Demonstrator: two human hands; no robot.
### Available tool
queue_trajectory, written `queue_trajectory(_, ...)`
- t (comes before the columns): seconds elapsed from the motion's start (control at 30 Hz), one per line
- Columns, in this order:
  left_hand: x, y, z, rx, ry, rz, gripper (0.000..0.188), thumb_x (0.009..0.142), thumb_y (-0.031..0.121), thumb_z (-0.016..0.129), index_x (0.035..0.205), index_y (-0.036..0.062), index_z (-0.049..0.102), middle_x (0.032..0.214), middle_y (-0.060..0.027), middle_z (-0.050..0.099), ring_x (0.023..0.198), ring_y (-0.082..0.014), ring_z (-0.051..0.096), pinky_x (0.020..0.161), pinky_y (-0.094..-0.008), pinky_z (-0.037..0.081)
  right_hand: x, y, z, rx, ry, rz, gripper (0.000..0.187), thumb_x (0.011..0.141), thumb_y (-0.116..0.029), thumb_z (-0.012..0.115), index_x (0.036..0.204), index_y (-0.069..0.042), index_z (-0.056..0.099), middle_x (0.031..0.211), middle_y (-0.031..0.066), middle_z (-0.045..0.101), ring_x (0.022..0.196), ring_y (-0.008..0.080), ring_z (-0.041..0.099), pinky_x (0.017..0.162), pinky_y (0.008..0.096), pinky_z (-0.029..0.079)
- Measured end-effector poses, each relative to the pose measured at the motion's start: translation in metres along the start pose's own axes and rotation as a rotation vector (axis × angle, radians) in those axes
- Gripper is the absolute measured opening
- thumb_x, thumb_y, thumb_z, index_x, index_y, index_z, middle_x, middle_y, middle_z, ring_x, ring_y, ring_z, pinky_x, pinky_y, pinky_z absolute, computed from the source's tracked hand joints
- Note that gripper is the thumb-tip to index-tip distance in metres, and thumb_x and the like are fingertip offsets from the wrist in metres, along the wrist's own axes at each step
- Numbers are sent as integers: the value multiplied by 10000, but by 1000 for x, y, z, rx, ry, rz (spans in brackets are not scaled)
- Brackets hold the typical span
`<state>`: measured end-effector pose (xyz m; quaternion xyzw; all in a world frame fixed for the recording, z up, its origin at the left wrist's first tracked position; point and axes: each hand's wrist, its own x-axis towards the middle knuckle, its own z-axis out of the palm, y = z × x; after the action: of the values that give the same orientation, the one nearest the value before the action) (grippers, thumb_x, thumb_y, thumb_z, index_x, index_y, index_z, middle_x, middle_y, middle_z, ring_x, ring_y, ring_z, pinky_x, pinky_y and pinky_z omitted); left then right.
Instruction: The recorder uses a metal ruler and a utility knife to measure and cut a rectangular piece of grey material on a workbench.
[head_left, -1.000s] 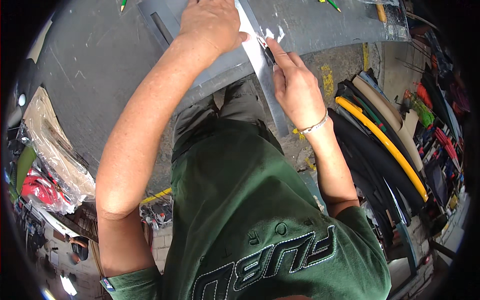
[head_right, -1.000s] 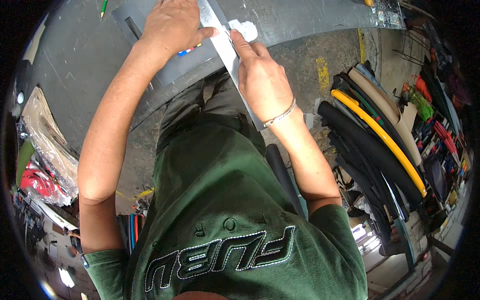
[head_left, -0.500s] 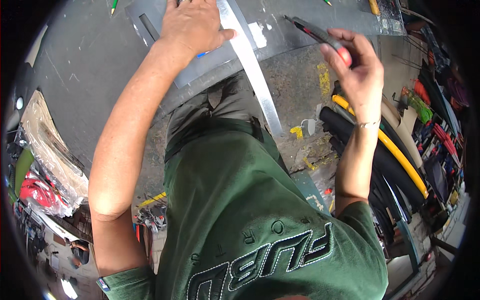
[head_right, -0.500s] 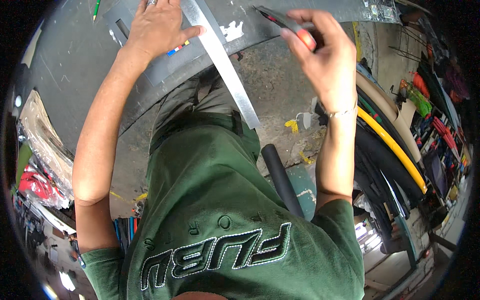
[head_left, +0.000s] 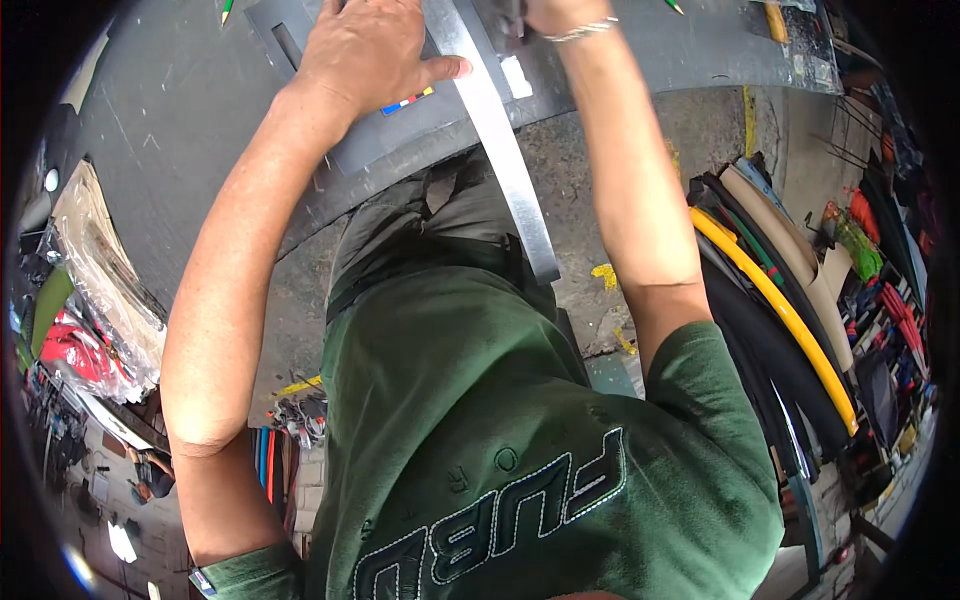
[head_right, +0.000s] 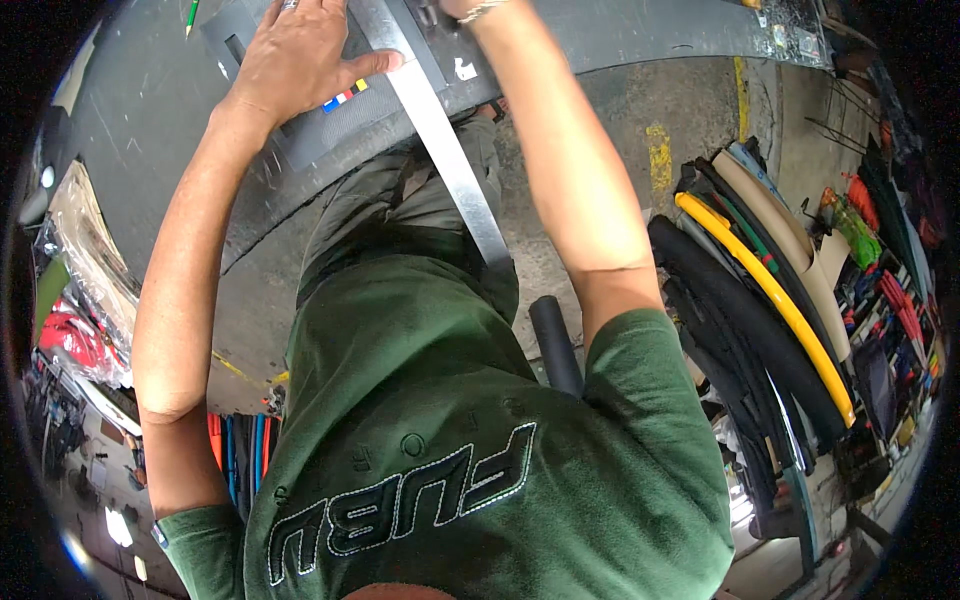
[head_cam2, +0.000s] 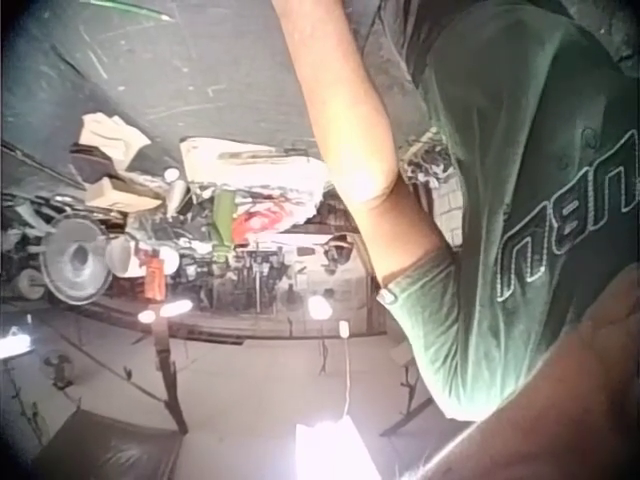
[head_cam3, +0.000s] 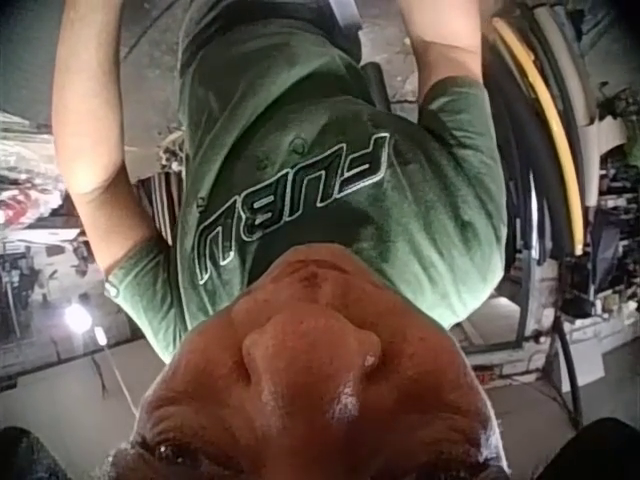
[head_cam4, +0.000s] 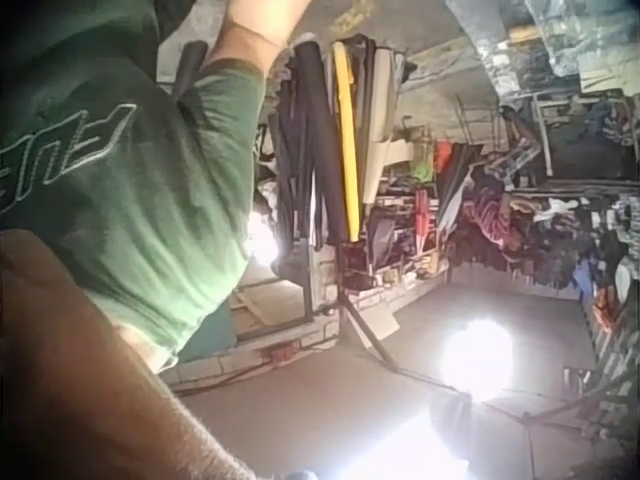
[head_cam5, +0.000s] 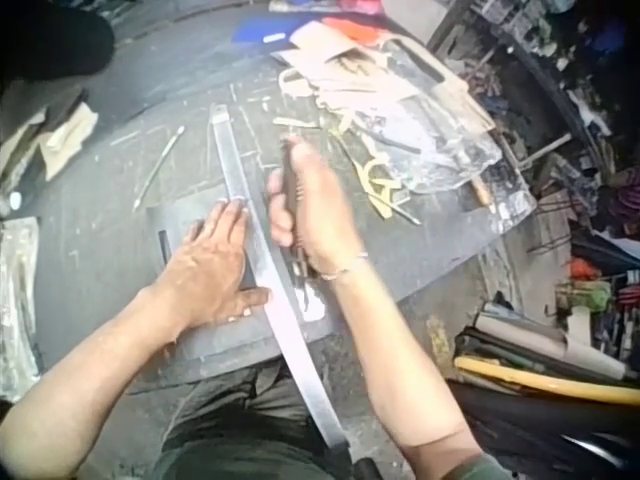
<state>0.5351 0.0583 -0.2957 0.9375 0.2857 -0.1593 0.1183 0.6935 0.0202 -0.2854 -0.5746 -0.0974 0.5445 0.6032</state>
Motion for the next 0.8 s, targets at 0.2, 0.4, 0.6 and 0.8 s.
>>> queue_trajectory(0.2, 20, -100, 137, -144, 1014, 208, 1091, 842, 540, 751, 1529, -157, 270, 1605, -332, 288, 1522, -453, 270, 1235, -528, 280, 30, 56, 40, -33, -252, -52, 573, 1067, -550, 419, 839, -48, 571, 533, 32, 461, 386, 141, 417, 369, 285, 340)
queue_trajectory(0.4, -10, -3, -18, 57, -90, -87, 1077, 839, 532, 758, 1531, -144, 284, 1604, -312, 301, 1524, -445, 265, 1234, -535, 279, 19, 49, 16, -150, -157, -104, 536, 1076, -518, 427, 981, -22, 610, 579, 29, 477, 401, 125, 420, 368, 272, 350)
queue_trajectory(0.6, -7, -32, 33, 71, 291, 139, 769, 820, 677, 713, 1115, -33, 687, 1004, -221, 700, 1090, -373, 664, 1023, -466, 479, 28, 58, 9, -74, -200, -221, 526, 1093, -455, 422, 1420, -62, 548, 710, 36, 519, 451, 117, 446, 372, 273, 372)
queue_trajectory(0.8, -7, -36, 40, 39, 356, 162, 791, 854, 698, 669, 1131, -43, 667, 1062, -237, 693, 1118, -389, 649, 1016, -480, 475, 18, 53, 16, -113, -184, -216, 536, 1092, -457, 425, 1412, -46, 552, 691, 34, 507, 446, 117, 438, 379, 273, 371)
